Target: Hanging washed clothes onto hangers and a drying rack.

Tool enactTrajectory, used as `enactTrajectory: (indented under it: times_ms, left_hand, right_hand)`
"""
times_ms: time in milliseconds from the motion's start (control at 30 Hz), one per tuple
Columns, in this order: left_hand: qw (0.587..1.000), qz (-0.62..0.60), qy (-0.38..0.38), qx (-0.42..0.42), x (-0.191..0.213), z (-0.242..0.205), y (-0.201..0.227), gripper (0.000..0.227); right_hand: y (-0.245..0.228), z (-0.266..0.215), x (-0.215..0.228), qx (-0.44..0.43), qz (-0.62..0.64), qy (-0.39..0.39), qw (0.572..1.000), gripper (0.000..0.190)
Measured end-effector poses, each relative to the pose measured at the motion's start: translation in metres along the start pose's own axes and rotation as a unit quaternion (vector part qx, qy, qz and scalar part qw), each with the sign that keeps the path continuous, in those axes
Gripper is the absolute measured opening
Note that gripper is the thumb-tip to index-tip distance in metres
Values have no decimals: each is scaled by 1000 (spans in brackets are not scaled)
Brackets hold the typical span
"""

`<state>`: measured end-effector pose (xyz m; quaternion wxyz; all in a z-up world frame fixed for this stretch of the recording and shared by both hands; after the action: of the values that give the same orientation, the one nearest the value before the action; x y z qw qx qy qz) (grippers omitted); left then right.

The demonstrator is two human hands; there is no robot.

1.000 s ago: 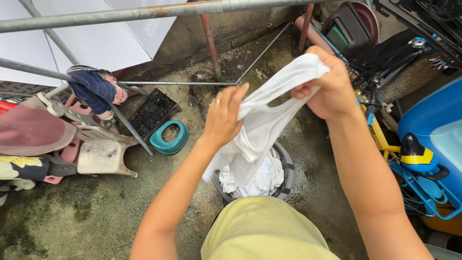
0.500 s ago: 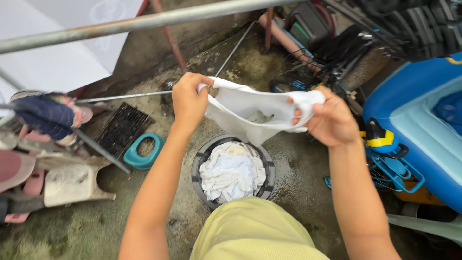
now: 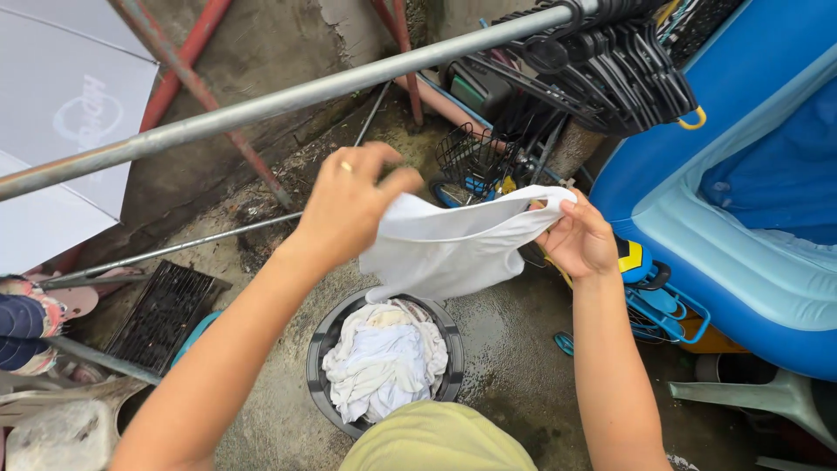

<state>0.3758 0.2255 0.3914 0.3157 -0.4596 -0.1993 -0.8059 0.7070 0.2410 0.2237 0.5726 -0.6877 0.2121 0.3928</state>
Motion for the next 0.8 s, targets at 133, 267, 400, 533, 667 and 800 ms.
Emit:
enactTrajectory:
  times_ms: [133,267,400,533,667,800]
  left_hand:
    - [984,-10,-29,-176,-12,2,45,35]
    - [989,4,-114,-98,-20,17,36,23]
    - [991,79,-104,-6,-11,35,23,22]
    - [992,92,-82,7,-11,36,26,24]
    - [991,88,-94,34,-14,29,18,31]
    - [989,94,-95,60,-14,19,5,32]
  right_hand:
    - [-21,17,45,19,13,27,999,15]
    - [-32,26,56,10,-11,-62,998,6]
    - [-73,65,54,70,-317,154,933,14]
    - [-129,133,79,280,-621,309,663,17]
    - [-142,179,85,250,-744,319,531,19]
    - [-130,212,112,92,-739,282,605,24]
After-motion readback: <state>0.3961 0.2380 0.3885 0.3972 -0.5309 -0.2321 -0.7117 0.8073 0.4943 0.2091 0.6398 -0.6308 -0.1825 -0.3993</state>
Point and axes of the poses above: each hand's wrist, its own z-axis towards the middle knuckle, its own x-axis out of the back of the hand, y = z × x, the point moved 4 cm from there along z, towards the middle knuckle, and after that the axes turned 7 degrees about -x, right-handed, at the moved point
